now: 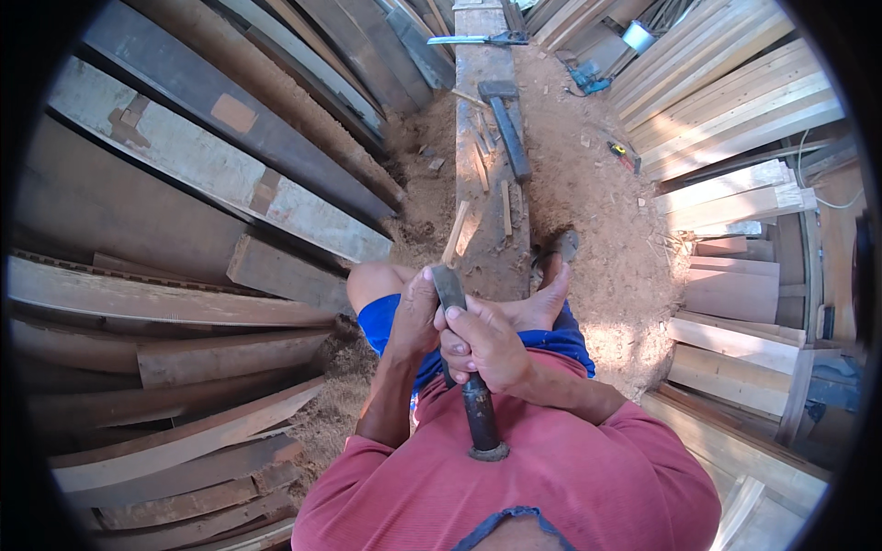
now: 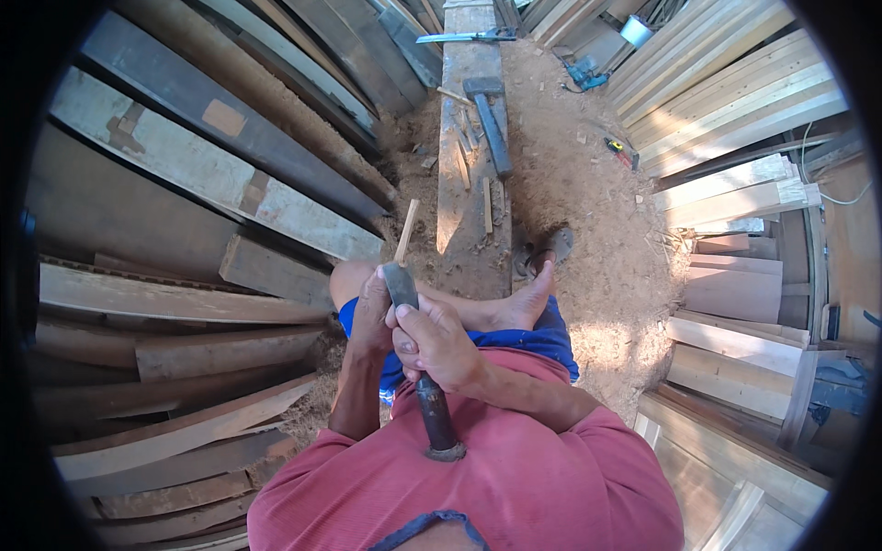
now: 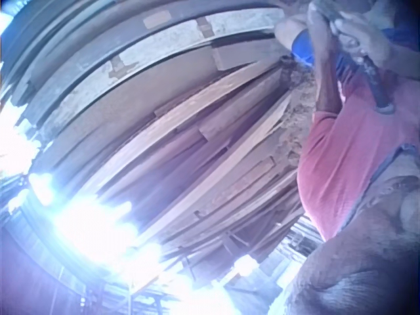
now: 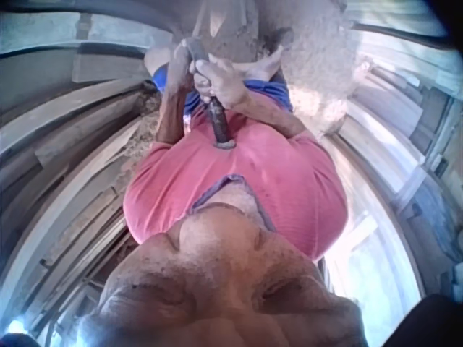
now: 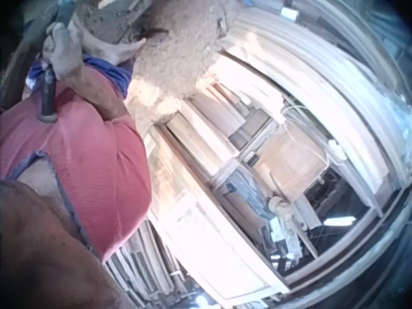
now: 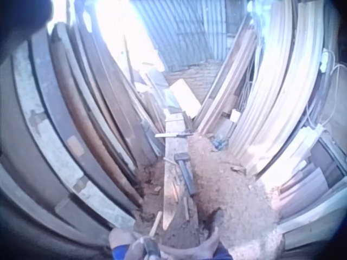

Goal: The person chisels a small piece of wood by hand using a chisel and a hammer, holding the wood against a larger beam.

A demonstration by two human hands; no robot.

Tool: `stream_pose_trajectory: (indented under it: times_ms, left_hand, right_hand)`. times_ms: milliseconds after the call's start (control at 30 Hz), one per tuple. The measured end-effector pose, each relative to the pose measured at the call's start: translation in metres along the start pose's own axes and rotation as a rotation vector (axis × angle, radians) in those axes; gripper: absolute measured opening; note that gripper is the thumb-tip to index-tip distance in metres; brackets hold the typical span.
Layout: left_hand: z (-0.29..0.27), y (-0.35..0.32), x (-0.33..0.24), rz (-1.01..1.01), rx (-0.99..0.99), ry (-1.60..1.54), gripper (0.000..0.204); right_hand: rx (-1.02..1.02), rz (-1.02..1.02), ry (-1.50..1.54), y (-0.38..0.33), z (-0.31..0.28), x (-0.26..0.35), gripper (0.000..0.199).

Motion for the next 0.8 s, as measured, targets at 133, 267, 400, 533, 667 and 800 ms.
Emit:
stream_pose_trajectory:
  times_ms: [133,267,400,533,667,800]
  left_hand:
    - [-0.006,-0.051,0.051,0.061,0.264,0.498,0.042]
    - [-0.046,-0.072,0.098,-0.246,-0.006,0.231,0.050]
    - [-0.013,-0.031,0.061,-0.094,0.115,0.070,0.042]
    - [0.008,-0.016,0.047,0.000,0.209,0.206,0.039]
    - [0.027,-0.007,0.046,-0.103,0.289,0.063,0.036]
    - [0.026,0.009,0.067,-0.296,0.199,-0.255,0.034]
  right_hand:
    - [-0.025,-0.425,-0.123,-0.042,-0.017,0.080,0.019]
    - [-0.216,-0.373,-0.247,-0.038,-0.070,0.095,0.020]
    - [-0.276,-0.322,-0.398,-0.003,-0.085,0.083,0.019]
    - [-0.260,-0.413,-0.580,0.006,-0.077,0.092,0.015]
    - [-0.280,-0.541,-0.780,0.004,-0.080,0.104,0.017]
    - [-0.338,-0.479,-0.517,0.010,-0.082,0.097,0.023]
Point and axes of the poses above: each hand's wrist, its own y-axis towards the middle knuckle, its own z-axis out of the palm, x = y × z, the point moved 10 cm from there along y, towards the middle knuckle, and after that the axes turned 4 degrees about -y, right-handed, at the moved point
